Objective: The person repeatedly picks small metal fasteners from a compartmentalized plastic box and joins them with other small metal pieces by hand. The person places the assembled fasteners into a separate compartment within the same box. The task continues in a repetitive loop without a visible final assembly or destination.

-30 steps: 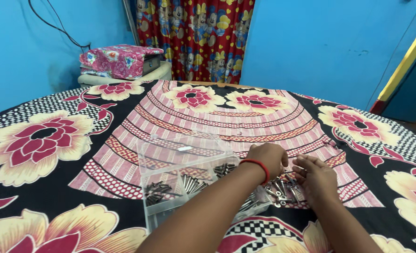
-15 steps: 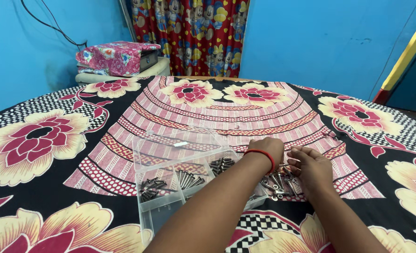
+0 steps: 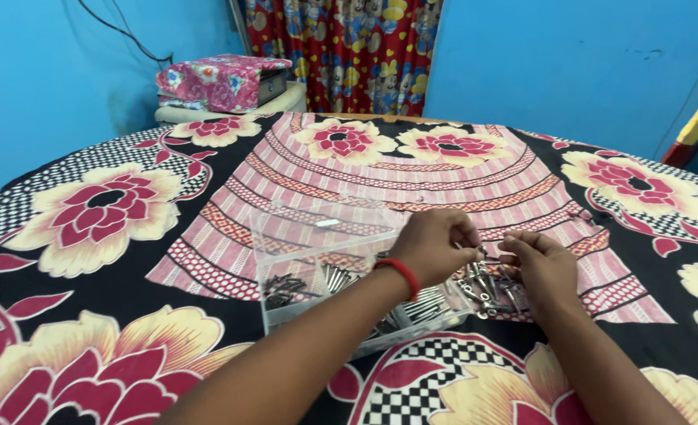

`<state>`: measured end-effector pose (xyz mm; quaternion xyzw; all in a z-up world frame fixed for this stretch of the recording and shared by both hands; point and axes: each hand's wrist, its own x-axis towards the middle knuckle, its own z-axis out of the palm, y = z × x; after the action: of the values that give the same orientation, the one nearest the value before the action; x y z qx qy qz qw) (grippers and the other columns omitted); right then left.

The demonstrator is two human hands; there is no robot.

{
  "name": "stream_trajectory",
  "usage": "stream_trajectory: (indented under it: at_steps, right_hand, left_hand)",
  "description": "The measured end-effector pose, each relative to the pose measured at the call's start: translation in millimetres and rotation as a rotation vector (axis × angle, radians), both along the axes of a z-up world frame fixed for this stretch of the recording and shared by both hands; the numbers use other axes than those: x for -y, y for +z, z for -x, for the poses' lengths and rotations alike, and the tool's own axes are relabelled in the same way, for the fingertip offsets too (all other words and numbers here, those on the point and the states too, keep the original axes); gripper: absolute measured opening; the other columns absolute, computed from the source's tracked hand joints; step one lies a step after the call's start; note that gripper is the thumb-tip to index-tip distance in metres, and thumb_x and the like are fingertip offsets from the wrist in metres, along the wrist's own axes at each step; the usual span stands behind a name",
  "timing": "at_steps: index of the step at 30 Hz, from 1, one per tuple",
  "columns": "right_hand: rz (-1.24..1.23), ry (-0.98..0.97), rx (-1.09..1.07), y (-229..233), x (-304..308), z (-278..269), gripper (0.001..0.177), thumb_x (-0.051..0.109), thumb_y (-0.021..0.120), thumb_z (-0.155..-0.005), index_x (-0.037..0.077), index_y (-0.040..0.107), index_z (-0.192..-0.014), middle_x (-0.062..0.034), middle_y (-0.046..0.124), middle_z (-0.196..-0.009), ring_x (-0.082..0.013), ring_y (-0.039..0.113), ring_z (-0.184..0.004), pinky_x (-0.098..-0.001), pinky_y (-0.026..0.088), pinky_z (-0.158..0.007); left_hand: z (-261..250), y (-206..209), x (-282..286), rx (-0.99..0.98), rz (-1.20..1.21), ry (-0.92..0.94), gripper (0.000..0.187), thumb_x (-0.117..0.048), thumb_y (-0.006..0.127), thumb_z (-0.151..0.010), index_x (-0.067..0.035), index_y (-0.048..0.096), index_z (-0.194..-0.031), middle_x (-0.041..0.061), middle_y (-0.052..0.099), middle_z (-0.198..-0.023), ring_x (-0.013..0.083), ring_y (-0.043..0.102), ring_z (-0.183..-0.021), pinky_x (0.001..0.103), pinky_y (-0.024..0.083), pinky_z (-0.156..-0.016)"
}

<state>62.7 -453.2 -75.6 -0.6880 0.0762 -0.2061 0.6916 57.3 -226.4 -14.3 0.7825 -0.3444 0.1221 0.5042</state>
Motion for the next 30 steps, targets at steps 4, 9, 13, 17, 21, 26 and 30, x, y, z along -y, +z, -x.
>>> stream_trajectory:
  at_steps: [4, 9, 13, 17, 21, 26, 30]
  right_hand:
    - [0.212, 0.021, 0.075, 10.3, -21.5, 13.6, 0.019, 0.011, 0.068, -0.097, 0.0, 0.071, -0.111, -0.0063, 0.074, -0.096, -0.0117, 0.069, -0.08, -0.0247, 0.055, -0.068]
    - [0.526, 0.078, 0.123, 34.9, -71.9, 47.5, 0.02, 0.013, 0.071, -0.097, 0.001, 0.074, -0.112, -0.0094, 0.075, -0.089, -0.0119, 0.066, -0.078, -0.0279, 0.054, -0.066]
    - [0.594, 0.271, 0.283, 44.1, -112.7, 74.3, 0.022, 0.015, 0.073, -0.092, 0.003, 0.074, -0.111, -0.0048, 0.077, -0.094, -0.009, 0.069, -0.082, -0.0248, 0.057, -0.069]
    - [0.587, 0.408, 0.312, 52.2, -135.4, 87.3, 0.03, 0.014, 0.075, -0.088, 0.003, 0.072, -0.116, -0.0042, 0.077, -0.097, -0.0091, 0.071, -0.086, -0.0256, 0.059, -0.073]
    - [0.638, 0.376, 0.25, 48.4, -146.6, 92.2, 0.042, 0.012, 0.08, -0.081, 0.004, 0.071, -0.121, -0.0048, 0.076, -0.095, -0.0098, 0.073, -0.086, -0.0271, 0.062, -0.076]
    - [0.652, 0.392, 0.204, 46.7, -147.5, 91.3, 0.049, 0.012, 0.083, -0.077, 0.004, 0.068, -0.124, -0.0047, 0.078, -0.094, -0.0113, 0.072, -0.081, -0.0281, 0.06, -0.073]
    - [0.585, 0.443, 0.249, 46.7, -146.0, 91.8, 0.046, 0.011, 0.081, -0.079, 0.003, 0.069, -0.123, -0.0051, 0.078, -0.094, -0.0103, 0.073, -0.084, -0.0273, 0.061, -0.074]
  left_hand:
    - [26.3, 0.5, -58.1, -0.168, 0.072, -0.011, 0.019, -0.017, 0.085, -0.078, -0.007, 0.076, -0.091, 0.004, 0.079, -0.084, 0.0092, 0.076, -0.076, 0.026, 0.062, -0.072]
    - [52.2, -2.8, -118.7, -0.435, 0.359, -0.09, 0.018, -0.011, 0.08, -0.084, -0.002, 0.076, -0.098, 0.006, 0.08, -0.09, 0.0102, 0.076, -0.083, 0.025, 0.06, -0.078]
    - [53.8, -7.5, -131.2, -0.467, 0.462, -0.102, 0.019, -0.009, 0.079, -0.086, 0.001, 0.075, -0.102, 0.008, 0.079, -0.093, 0.0124, 0.076, -0.086, 0.027, 0.061, -0.081]
    - [51.7, -5.9, -133.0, -0.476, 0.49, -0.167, 0.022, -0.01, 0.079, -0.089, 0.003, 0.075, -0.106, 0.009, 0.078, -0.095, 0.0149, 0.076, -0.089, 0.029, 0.061, -0.084]
    - [53.6, -12.2, -132.5, -0.519, 0.484, -0.242, 0.023, -0.012, 0.078, -0.089, 0.002, 0.075, -0.107, 0.009, 0.078, -0.098, 0.0153, 0.076, -0.093, 0.029, 0.062, -0.087]
    - [52.4, -17.2, -130.8, -0.548, 0.468, -0.268, 0.023, -0.008, 0.078, -0.089, 0.002, 0.074, -0.109, 0.013, 0.078, -0.1, 0.0159, 0.076, -0.092, 0.029, 0.061, -0.085]
    - [47.7, -16.0, -132.6, -0.589, 0.462, -0.258, 0.027, -0.008, 0.077, -0.089, 0.001, 0.07, -0.113, 0.013, 0.079, -0.099, 0.0155, 0.077, -0.092, 0.03, 0.061, -0.085]
